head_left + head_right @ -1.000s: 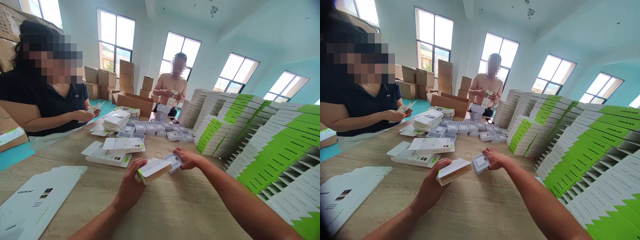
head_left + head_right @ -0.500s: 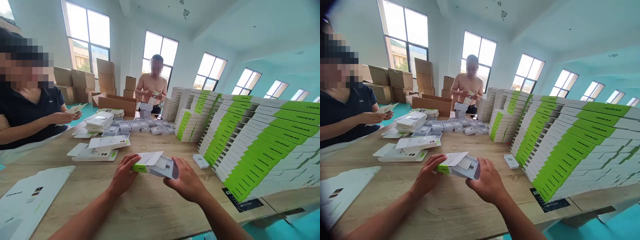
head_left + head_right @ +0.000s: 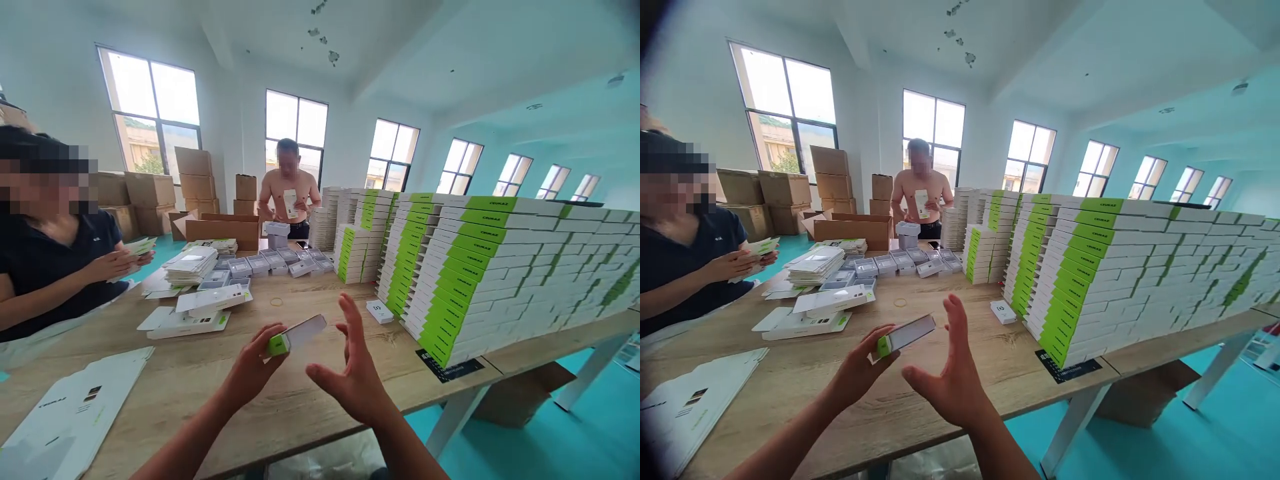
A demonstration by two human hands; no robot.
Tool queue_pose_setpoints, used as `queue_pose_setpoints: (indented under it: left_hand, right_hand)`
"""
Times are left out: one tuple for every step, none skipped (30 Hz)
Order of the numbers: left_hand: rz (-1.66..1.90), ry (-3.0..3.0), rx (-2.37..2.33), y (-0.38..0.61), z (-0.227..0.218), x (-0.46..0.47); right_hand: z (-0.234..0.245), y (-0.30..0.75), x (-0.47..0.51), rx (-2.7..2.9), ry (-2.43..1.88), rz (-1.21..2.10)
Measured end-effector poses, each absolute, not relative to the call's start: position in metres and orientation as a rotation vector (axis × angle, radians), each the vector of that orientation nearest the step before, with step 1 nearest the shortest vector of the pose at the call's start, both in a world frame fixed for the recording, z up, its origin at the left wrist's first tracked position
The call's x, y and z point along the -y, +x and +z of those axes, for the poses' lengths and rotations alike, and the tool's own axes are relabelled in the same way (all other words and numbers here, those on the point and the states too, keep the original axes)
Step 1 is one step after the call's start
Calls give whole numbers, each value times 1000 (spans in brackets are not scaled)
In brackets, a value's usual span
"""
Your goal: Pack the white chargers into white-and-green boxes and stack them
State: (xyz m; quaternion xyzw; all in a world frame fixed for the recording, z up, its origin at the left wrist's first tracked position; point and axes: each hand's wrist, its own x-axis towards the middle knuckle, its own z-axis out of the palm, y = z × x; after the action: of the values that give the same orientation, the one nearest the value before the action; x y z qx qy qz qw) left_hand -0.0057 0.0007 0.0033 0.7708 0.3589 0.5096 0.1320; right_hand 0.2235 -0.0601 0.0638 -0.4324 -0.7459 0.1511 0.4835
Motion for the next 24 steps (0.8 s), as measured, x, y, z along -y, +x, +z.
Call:
queue_pose_setpoints:
  left_hand:
    - [1421, 2107, -982, 0, 7, 12]
    - [1339, 1943, -906, 4, 11, 25]
    - [1243, 1768, -824, 8, 14, 39]
    - [1165, 1605, -755, 12, 16, 52]
    - [1130, 1478, -719, 14, 17, 64]
    - [1144, 1407, -730, 16, 17, 73]
    - [1199, 1368, -771, 17, 15, 81]
    - [1276, 1352, -827, 18, 12, 87]
    - [1354, 1361, -885, 18, 8, 90]
    - [1411, 1389, -941, 17, 2, 92]
    - [1435, 1433, -987, 15, -4, 94]
    - [1437, 1488, -1021, 12, -10, 94]
    - [1424, 1546, -1046, 9, -15, 95]
    - [1403, 1612, -1061, 5, -18, 95]
    - [1379, 1692, -1067, 0, -20, 95]
    - [1349, 1792, -1070, -5, -18, 94]
    - [1313, 1915, -1074, -10, -15, 94]
    - [1260, 2052, -1084, -15, -9, 94]
    - [1188, 2190, -1104, -19, -2, 93]
    - [1105, 2314, -1128, -23, 6, 93]
    - [1032, 2415, -1149, -26, 14, 93]
    - [986, 2486, -1163, -27, 21, 93]
    - [969, 2528, -1168, -28, 27, 94]
    - [986, 2547, -1166, -27, 30, 95]
  right_hand:
    - [60, 226, 65, 1778, -985, 381]
    - [55, 229, 70, 1771, -951, 432]
    - [50, 232, 74, 1796, -934, 516]
    - [45, 235, 76, 1827, -924, 612]
    - [38, 236, 78, 1843, -913, 695]
    - [31, 238, 80, 1839, -903, 749]
    - [23, 238, 81, 1825, -891, 773]
    - [14, 239, 81, 1806, -873, 776]
    - [6, 239, 81, 1789, -849, 766]
    - [-2, 240, 81, 1783, -823, 749]
    - [-9, 240, 80, 1790, -803, 719]
    - [-15, 241, 79, 1810, -789, 677]
    - [-19, 242, 77, 1840, -778, 622]
    - [-22, 243, 75, 1879, -771, 567]
    - [-22, 244, 73, 1925, -758, 517]
    - [-20, 245, 71, 1973, -737, 476]
    - [-17, 246, 69, 2019, -709, 444]
    - [-13, 247, 67, 2063, -676, 414]
    - [-8, 248, 65, 2103, -648, 378]
    - [-2, 249, 64, 2139, -625, 337]
    - [4, 249, 63, 2166, -608, 291]
    - [10, 250, 62, 2181, -593, 244]
    - [15, 251, 62, 2187, -580, 203]
    - [20, 251, 62, 2187, -569, 174]
